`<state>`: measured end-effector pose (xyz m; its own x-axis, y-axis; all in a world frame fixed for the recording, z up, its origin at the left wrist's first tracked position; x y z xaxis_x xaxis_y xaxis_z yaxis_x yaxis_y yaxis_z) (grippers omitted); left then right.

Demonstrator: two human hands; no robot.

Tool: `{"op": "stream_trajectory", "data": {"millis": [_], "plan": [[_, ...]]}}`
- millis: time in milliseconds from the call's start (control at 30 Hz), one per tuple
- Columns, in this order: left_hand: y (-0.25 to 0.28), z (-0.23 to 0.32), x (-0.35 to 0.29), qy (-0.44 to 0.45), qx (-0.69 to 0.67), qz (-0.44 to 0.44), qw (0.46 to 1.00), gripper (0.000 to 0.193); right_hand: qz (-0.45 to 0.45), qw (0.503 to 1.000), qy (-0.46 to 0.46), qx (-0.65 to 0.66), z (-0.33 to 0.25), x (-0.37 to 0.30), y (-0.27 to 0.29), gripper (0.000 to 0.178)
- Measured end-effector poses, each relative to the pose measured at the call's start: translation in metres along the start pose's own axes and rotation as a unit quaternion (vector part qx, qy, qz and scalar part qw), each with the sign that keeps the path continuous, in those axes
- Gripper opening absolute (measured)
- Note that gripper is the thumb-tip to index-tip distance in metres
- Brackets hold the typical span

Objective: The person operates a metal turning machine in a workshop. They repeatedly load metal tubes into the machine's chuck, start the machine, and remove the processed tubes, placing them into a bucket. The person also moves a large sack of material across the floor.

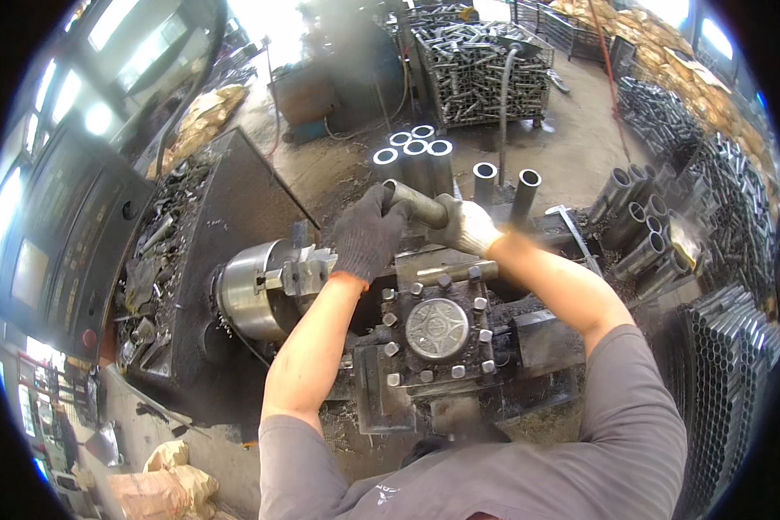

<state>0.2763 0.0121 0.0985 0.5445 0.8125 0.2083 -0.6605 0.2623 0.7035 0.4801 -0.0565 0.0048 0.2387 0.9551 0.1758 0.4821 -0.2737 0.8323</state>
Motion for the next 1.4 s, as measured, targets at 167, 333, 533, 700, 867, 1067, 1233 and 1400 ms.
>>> {"op": "stream_trajectory", "data": {"millis": [167,333,533,700,867,1067,1233,1400], "plan": [[0.065,-0.038,-0.111,-0.071,-0.024,0.153,0.985,0.047,-0.119,0.960,0.054,-0.246,-0.018,0.000,0.017,0.032],[0.068,-0.154,-0.256,0.137,-0.242,0.184,0.943,0.020,-0.216,0.910,0.218,-0.278,-0.046,-0.005,0.010,0.021],[0.043,-0.338,-0.420,0.365,-0.464,0.556,0.585,0.035,-0.286,0.926,0.133,-0.209,-0.043,0.003,-0.014,0.034],[0.080,-0.406,-0.475,0.336,-0.493,0.564,0.572,0.046,-0.327,0.929,0.128,-0.119,-0.035,0.009,-0.022,0.035],[0.111,-0.389,-0.476,0.405,-0.573,0.525,0.481,0.054,-0.407,0.908,-0.021,-0.095,-0.076,0.030,-0.042,0.052],[0.129,-0.397,-0.483,0.450,-0.527,0.475,0.542,0.047,-0.514,0.839,-0.058,0.166,-0.114,0.086,-0.086,0.095],[0.119,-0.429,-0.491,0.410,-0.447,0.490,0.626,0.043,-0.401,0.909,0.103,-0.057,-0.032,0.120,-0.084,0.082],[0.115,-0.417,-0.510,0.447,-0.501,0.503,0.543,0.036,-0.300,0.770,0.245,-0.506,0.042,0.050,-0.054,0.051]]}}
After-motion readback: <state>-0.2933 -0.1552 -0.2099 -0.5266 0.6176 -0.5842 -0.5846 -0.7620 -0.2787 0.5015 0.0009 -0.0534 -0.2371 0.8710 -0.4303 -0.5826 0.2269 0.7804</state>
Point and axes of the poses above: each hand's wrist, its own x-axis towards the middle knuckle, its own y-axis out of the back of the hand, z = x × y, the point moved 1 cm from there along x, towards the middle knuckle, and after that the axes turned 6 degrees about -x, right-handed, at the moved point
